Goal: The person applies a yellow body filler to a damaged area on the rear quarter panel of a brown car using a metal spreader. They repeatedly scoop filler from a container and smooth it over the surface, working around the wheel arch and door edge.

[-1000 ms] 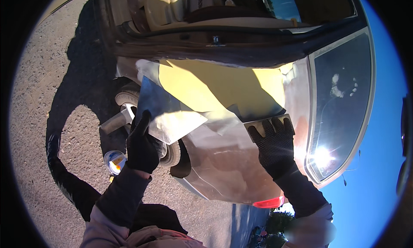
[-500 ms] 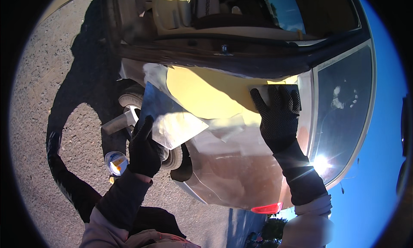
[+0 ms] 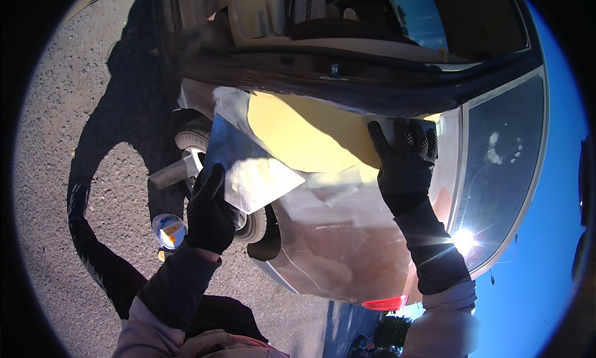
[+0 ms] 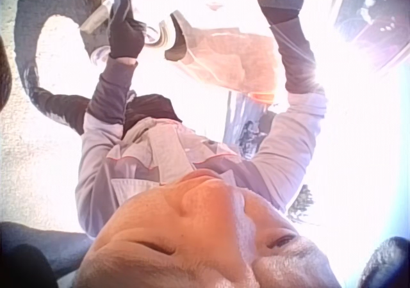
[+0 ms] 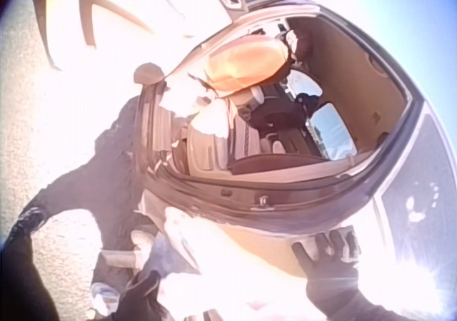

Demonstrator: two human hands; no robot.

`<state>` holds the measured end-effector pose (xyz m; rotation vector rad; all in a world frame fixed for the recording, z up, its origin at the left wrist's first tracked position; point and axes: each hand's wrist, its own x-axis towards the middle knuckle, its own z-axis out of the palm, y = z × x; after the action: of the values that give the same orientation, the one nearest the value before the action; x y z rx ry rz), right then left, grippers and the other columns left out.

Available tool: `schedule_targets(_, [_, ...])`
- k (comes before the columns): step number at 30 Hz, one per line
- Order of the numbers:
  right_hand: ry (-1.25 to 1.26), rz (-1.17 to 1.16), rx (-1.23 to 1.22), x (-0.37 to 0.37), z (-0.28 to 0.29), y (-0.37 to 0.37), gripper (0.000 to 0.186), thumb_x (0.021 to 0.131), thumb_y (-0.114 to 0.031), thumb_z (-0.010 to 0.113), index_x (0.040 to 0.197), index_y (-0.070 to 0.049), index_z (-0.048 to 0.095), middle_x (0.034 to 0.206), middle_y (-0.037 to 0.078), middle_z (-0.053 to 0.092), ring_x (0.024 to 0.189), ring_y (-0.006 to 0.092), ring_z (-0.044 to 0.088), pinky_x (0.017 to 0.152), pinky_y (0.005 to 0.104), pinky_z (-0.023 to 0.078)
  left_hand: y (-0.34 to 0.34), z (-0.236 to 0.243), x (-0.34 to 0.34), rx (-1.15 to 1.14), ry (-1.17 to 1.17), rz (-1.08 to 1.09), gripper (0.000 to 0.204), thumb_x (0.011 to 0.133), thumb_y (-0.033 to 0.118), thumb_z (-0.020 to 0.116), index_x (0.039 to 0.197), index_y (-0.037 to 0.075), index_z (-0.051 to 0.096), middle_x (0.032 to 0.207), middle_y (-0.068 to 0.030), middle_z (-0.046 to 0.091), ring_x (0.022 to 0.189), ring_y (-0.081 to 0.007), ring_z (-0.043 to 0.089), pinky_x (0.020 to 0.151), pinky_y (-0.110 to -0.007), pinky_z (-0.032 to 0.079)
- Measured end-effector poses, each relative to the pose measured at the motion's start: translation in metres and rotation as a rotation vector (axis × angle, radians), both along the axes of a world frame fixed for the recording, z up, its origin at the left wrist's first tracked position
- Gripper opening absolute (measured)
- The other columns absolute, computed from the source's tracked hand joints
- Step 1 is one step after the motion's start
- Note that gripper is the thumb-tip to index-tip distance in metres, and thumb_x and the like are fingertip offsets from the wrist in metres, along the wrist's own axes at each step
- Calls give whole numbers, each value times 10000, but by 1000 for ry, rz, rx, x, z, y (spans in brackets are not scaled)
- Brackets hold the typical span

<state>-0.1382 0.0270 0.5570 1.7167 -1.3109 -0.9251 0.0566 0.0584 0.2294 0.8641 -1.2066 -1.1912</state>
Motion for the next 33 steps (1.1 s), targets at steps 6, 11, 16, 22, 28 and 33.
schedule_targets(6, [-68,-11,66,-9,1,17,611,833,-56,618,1405,-268,637,1490,209,503,1352,482,442,1153,691,278,1,3,0,12,-67,-12,595,889,50,724,1447,2,523,1360,-260,613,1266,-425,600,1083,-465,484])
schedule_targets(11, [-94,-57,147,-13,8,38,604,830,-81,616,1405,-265,633,1495,209,498,1346,470,446,1152,703,270,3,10,-4,31,-39,-41,587,898,50,722,1448,5,522,1358,-261,612,1258,-412,609,1067,-456,496])
schedule_targets(16, [-80,-108,233,-12,15,62,594,827,-106,631,1399,-265,629,1485,200,504,1356,442,443,1153,700,273,5,9,-12,33,-7,-62,579,919,36,703,1464,6,508,1356,-262,610,1242,-398,624,1057,-449,506])
schedule_targets(22, [-68,-214,288,-12,24,90,655,781,-114,662,1406,-303,621,1457,175,493,1353,440,429,1172,674,256,8,8,-16,36,94,-98,571,985,84,667,1507,-2,453,1403,-241,584,1287,-336,594,1089,-418,479])
schedule_targets(28, [-93,-266,294,-1,29,109,617,787,-111,634,1382,-274,651,1449,180,517,1387,441,420,1192,668,233,10,14,-13,45,90,-80,562,973,84,676,1494,7,479,1406,-250,584,1269,-356,611,1076,-425,493])
schedule_targets(33, [-173,-445,208,34,40,112,520,842,-73,593,1344,-177,681,1345,199,627,1299,403,536,1136,547,385,4,34,-2,136,190,-149,533,975,46,646,1489,35,504,1421,-236,583,1283,-351,607,1081,-428,492])
